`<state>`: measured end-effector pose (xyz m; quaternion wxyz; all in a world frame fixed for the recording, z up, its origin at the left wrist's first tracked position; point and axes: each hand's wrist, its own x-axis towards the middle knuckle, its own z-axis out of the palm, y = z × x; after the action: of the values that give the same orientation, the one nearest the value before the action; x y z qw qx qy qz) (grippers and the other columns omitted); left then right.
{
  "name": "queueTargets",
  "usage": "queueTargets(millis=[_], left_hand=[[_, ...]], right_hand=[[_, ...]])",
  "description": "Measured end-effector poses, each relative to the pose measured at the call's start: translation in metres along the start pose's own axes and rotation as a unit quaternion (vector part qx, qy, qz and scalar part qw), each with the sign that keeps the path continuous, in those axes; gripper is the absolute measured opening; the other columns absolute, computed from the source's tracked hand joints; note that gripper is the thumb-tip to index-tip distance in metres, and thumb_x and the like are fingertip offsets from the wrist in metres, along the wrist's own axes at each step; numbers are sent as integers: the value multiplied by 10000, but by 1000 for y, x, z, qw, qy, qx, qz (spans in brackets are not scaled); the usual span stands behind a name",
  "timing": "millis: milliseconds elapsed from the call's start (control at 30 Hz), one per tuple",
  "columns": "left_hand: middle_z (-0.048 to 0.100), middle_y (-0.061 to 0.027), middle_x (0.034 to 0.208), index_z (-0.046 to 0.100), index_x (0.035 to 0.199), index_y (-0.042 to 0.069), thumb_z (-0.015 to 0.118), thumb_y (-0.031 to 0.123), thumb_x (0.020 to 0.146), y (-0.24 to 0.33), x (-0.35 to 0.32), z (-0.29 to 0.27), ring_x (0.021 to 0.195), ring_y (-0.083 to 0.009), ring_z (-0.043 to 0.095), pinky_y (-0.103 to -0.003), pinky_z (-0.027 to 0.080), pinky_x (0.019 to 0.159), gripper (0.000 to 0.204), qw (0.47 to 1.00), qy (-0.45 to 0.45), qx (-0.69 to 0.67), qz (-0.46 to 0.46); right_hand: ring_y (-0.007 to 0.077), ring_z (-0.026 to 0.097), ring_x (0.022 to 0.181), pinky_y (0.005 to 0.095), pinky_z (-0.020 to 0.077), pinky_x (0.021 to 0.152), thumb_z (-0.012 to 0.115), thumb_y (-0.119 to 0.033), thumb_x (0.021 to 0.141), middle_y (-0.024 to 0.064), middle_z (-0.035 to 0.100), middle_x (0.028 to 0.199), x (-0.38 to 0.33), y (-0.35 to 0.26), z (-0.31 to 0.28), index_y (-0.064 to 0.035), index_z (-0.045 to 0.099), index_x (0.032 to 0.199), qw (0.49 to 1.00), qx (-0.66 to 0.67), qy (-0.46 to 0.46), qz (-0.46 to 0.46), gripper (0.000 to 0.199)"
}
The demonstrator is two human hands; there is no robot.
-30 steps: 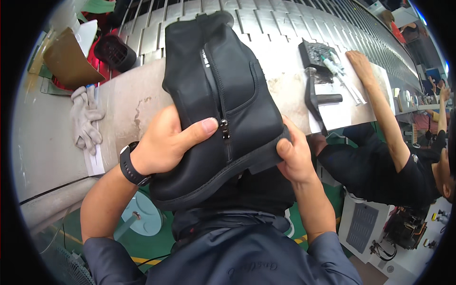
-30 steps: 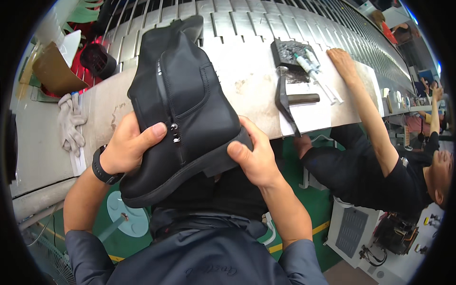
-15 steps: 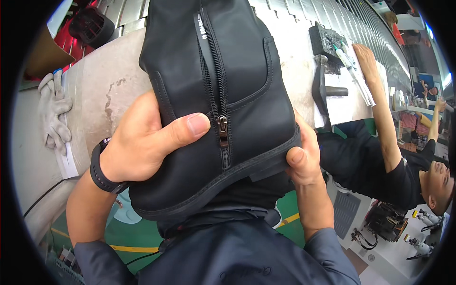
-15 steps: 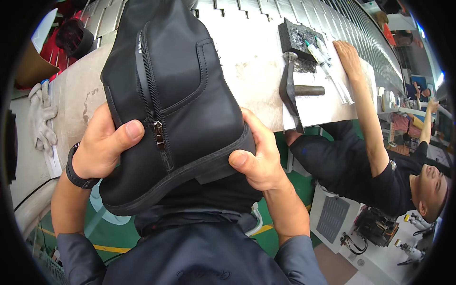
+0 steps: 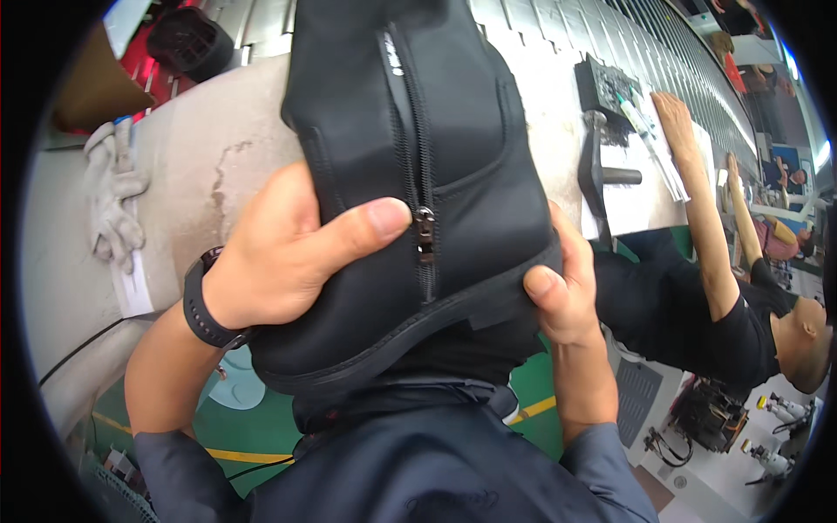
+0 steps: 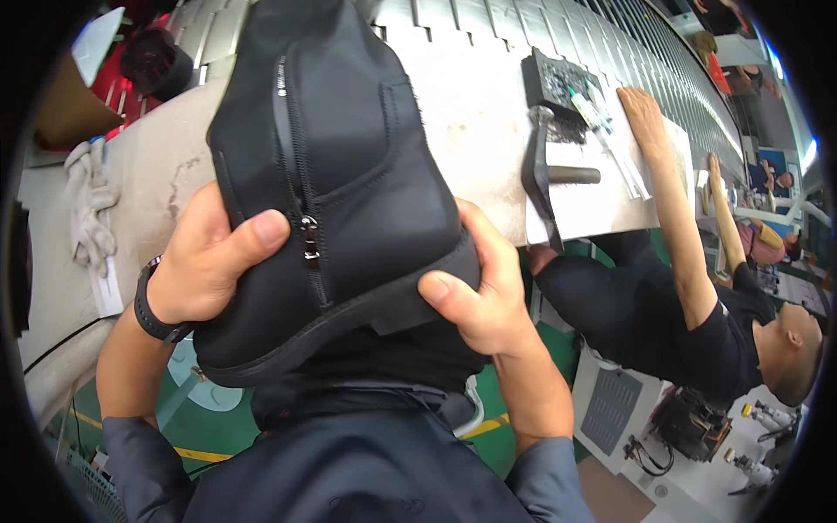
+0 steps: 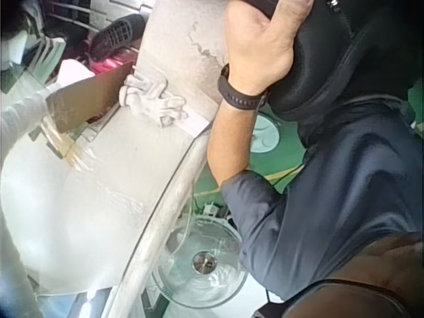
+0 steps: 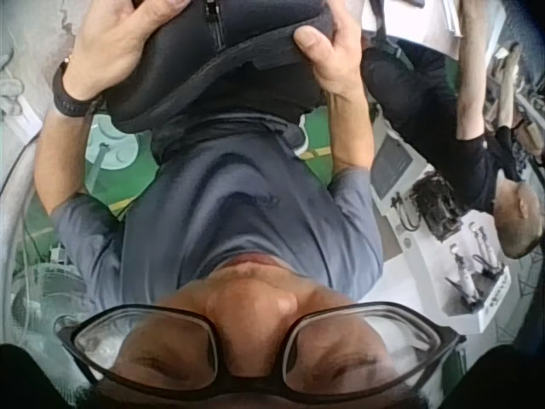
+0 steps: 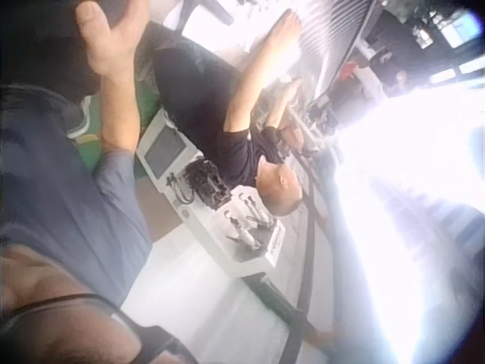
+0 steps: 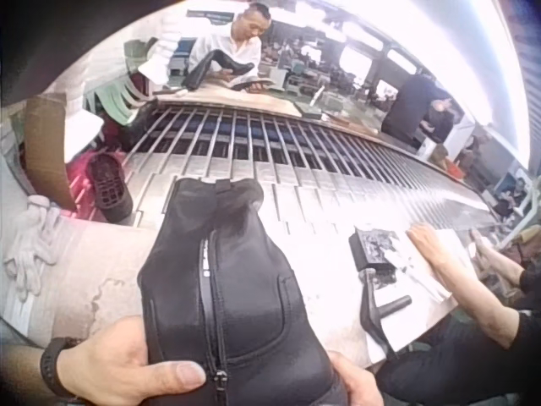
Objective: The person holds a black boot and runs their fingers along the seam where the upper meets the sole, checking the quality of the stitching and the bond. They turn the boot over to look at the heel and the side zipper, pressing their thumb against the sole's edge at various points.
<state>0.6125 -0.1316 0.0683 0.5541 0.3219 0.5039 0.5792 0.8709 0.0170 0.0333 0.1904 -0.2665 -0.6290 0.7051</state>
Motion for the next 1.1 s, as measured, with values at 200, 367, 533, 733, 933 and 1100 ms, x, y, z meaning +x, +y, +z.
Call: queueTargets(millis=[200,367,533,733,933,1100], left_hand=[[665,-149,1420,501,1523,-70,702,345,1076,49,6,-8,1277,-211,628,-365,484,1118,643,983,-61,156,80],[684,-192,1383,488,1542,-69,750,374,1038,65,6,-19,1243,-210,645,-356,497,1101,720,901,-45,426,-68],[616,-308,1465,353,1615,-103,988,448,732,46,-12,-14,1389,-446,595,-453,453,1183,1219,830,-33,554,57],[600,-314,1482,324,1620,-105,1002,571,609,40,-16,-10,1391,-469,584,-468,454,1180,1392,797,-11,601,56],[686,-305,1327,341,1604,-107,1021,499,641,42,-20,-2,1213,-509,677,-468,536,1044,1325,786,13,618,5],[724,-290,1241,366,1600,-81,990,396,753,48,-19,-2,1125,-502,710,-459,563,979,1155,787,33,616,0]], right_hand=[[236,630,1278,367,468,1130,943,-414,814,155,654,1386,22,-31,9,85,487,1534,996,-32,-10,-87,988],[251,639,1254,393,501,1100,944,-260,846,183,662,1339,55,-16,19,64,494,1531,988,-142,-34,-55,881],[297,646,1266,414,506,1114,986,-353,773,218,649,1359,60,-19,17,109,480,1522,977,-196,-20,-79,1014],[284,630,1295,390,478,1134,996,-405,738,194,642,1415,58,-22,19,81,456,1559,952,-280,-33,-121,1095],[284,633,1298,395,483,1129,1001,-435,718,204,650,1388,57,-22,20,98,430,1563,962,-250,-39,-100,1151],[251,643,1248,368,498,1094,976,-395,758,187,651,1343,56,-25,27,99,464,1517,968,-243,-15,-63,1041]])
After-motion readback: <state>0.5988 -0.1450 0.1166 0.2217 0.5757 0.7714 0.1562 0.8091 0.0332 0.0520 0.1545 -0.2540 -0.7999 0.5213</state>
